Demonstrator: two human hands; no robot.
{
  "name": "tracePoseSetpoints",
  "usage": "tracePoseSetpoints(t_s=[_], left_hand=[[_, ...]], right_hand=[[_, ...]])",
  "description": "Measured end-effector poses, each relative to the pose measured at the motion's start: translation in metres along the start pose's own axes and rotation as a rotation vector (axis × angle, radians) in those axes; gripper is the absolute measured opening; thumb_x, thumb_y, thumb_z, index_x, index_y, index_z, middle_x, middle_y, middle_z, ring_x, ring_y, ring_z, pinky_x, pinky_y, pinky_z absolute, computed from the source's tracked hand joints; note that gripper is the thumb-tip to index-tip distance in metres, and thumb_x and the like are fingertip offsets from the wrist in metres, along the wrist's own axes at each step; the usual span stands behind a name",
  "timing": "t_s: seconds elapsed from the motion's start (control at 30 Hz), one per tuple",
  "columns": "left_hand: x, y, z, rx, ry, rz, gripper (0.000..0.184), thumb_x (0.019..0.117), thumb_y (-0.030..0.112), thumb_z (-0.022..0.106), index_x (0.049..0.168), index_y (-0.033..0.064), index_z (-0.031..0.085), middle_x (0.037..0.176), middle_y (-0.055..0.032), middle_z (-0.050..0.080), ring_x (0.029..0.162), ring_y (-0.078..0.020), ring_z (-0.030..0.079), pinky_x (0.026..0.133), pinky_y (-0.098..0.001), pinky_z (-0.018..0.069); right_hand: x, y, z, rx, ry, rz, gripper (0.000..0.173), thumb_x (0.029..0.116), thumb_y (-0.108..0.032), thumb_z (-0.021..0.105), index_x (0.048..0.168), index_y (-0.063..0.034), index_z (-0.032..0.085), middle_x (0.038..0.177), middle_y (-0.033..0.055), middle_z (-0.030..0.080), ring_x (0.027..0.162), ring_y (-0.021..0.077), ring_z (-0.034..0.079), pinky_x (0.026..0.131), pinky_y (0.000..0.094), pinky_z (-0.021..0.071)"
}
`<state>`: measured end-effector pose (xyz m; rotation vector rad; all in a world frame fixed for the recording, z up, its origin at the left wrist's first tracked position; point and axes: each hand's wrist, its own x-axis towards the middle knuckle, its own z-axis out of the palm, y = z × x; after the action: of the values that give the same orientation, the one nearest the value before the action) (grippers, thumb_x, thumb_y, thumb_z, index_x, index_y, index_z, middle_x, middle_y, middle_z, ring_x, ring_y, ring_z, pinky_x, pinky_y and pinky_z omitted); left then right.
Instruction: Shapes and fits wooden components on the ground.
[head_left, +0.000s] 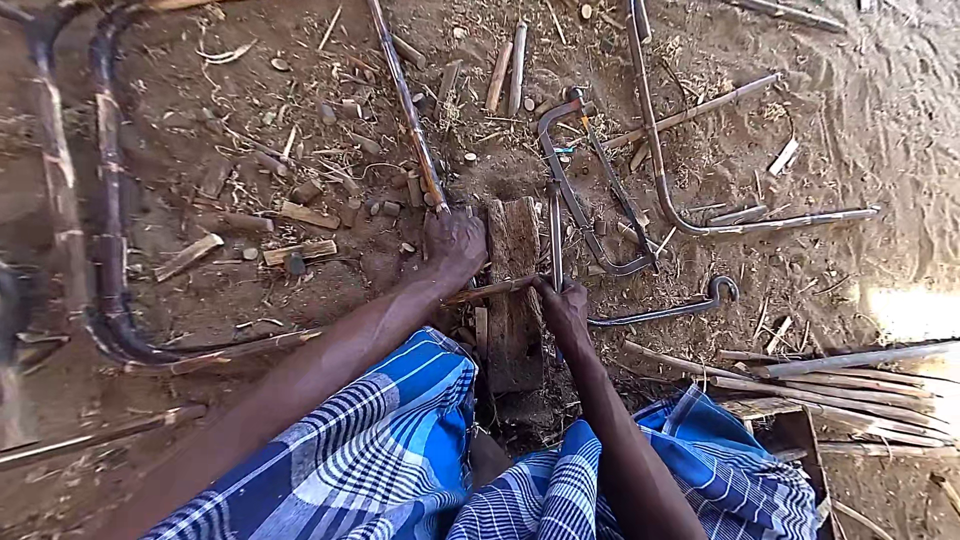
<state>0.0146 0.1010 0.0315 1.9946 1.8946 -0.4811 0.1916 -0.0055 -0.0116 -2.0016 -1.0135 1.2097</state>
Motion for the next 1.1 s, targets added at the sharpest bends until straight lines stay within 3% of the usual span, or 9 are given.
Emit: tracePoseSetpoints(t_s=[0.1, 0.17, 0.27, 0.37, 0.5, 0.67, 0.83, 1.0, 1.1], left_hand=[[-0.010, 0.020, -0.002, 0.076, -0.024, -0.061, 0.023, 0.1003, 0.014, 0.054, 0.104, -0.0066, 0.064, 0.105, -0.0266, 0.068, 0.100, -0.0440, 0.068, 0.079, -0.0575, 0.0513], [-0.009, 0.029, 0.001, 0.103, -0.041, -0.093, 0.021, 0.1014, 0.008, 0.048, 0.105, -0.0054, 0.064, 0.103, -0.0246, 0.068, 0.098, -0.0407, 0.069, 0.076, -0.0539, 0.0518], [-0.003, 0.031, 0.002, 0.049, -0.098, -0.118, 0.022, 0.0971, 0.011, 0.057, 0.112, -0.0046, 0.063, 0.111, -0.0249, 0.068, 0.103, -0.0414, 0.068, 0.078, -0.0558, 0.0528], [-0.004, 0.025, 0.003, -0.049, -0.110, -0.116, 0.030, 0.0908, 0.016, 0.067, 0.109, -0.0078, 0.064, 0.115, -0.0279, 0.066, 0.105, -0.0445, 0.068, 0.078, -0.0590, 0.0547], [0.006, -0.010, 0.006, -0.308, 0.053, 0.007, 0.032, 0.0979, 0.020, 0.063, 0.121, -0.0021, 0.066, 0.138, -0.0265, 0.053, 0.117, -0.0460, 0.062, 0.092, -0.0635, 0.0549], [-0.006, -0.059, -0.027, -0.497, 0.103, -0.126, 0.032, 0.1069, 0.021, 0.049, 0.124, -0.0043, 0.059, 0.116, -0.0326, 0.065, 0.113, -0.0503, 0.064, 0.094, -0.0686, 0.0488], [-0.009, -0.081, -0.015, -0.635, 0.227, -0.094, 0.026, 0.1040, 0.018, 0.055, 0.124, 0.0022, 0.059, 0.112, -0.0231, 0.067, 0.104, -0.0410, 0.067, 0.092, -0.0629, 0.0513], [-0.015, -0.075, -0.018, -0.374, 0.283, 0.103, 0.026, 0.1014, 0.015, 0.060, 0.125, 0.0081, 0.068, 0.132, -0.0238, 0.059, 0.119, -0.0456, 0.061, 0.098, -0.0647, 0.0501], [0.006, -0.061, -0.010, -0.241, 0.259, 0.351, 0.020, 0.1012, 0.012, 0.060, 0.116, 0.0071, 0.073, 0.125, -0.0199, 0.065, 0.119, -0.0405, 0.063, 0.100, -0.0587, 0.0518]], right_hand=[[0.001, 0.000, 0.001, -0.005, -0.010, 0.007, 0.027, 0.0938, -0.036, 0.074, 0.103, -0.0104, 0.074, 0.070, 0.0059, 0.062, 0.053, 0.0183, 0.053, 0.052, 0.0418, 0.0472], [0.001, 0.000, 0.000, -0.006, -0.018, 0.011, 0.026, 0.0940, -0.036, 0.074, 0.103, -0.0109, 0.074, 0.070, 0.0054, 0.062, 0.054, 0.0185, 0.054, 0.053, 0.0420, 0.0475], [0.002, -0.002, -0.001, 0.000, -0.023, 0.025, 0.026, 0.0942, -0.036, 0.074, 0.102, -0.0115, 0.074, 0.070, 0.0051, 0.062, 0.053, 0.0176, 0.053, 0.053, 0.0408, 0.0468], [0.001, -0.003, -0.002, -0.013, -0.036, 0.046, 0.027, 0.0939, -0.038, 0.073, 0.104, -0.0125, 0.074, 0.071, 0.0054, 0.062, 0.055, 0.0184, 0.054, 0.054, 0.0420, 0.0473], [0.003, -0.001, -0.001, 0.007, -0.045, 0.028, 0.026, 0.0936, -0.037, 0.074, 0.101, -0.0118, 0.074, 0.070, 0.0050, 0.061, 0.054, 0.0179, 0.053, 0.053, 0.0415, 0.0462], [0.003, 0.000, -0.002, 0.006, -0.062, -0.001, 0.024, 0.0949, -0.035, 0.072, 0.104, -0.0129, 0.076, 0.072, 0.0050, 0.062, 0.055, 0.0170, 0.053, 0.054, 0.0412, 0.0471], [0.003, 0.003, 0.000, 0.042, -0.055, -0.008, 0.027, 0.0942, -0.037, 0.074, 0.104, -0.0119, 0.074, 0.068, 0.0051, 0.060, 0.051, 0.0168, 0.051, 0.050, 0.0395, 0.0458], [0.003, 0.000, -0.002, 0.027, -0.051, 0.002, 0.026, 0.0941, -0.037, 0.074, 0.104, -0.0124, 0.075, 0.069, 0.0042, 0.061, 0.051, 0.0158, 0.051, 0.050, 0.0385, 0.0456], [0.003, 0.001, -0.002, 0.046, -0.065, 0.001, 0.026, 0.0940, -0.036, 0.074, 0.103, -0.0120, 0.074, 0.067, 0.0041, 0.059, 0.049, 0.0154, 0.049, 0.048, 0.0371, 0.0434]])
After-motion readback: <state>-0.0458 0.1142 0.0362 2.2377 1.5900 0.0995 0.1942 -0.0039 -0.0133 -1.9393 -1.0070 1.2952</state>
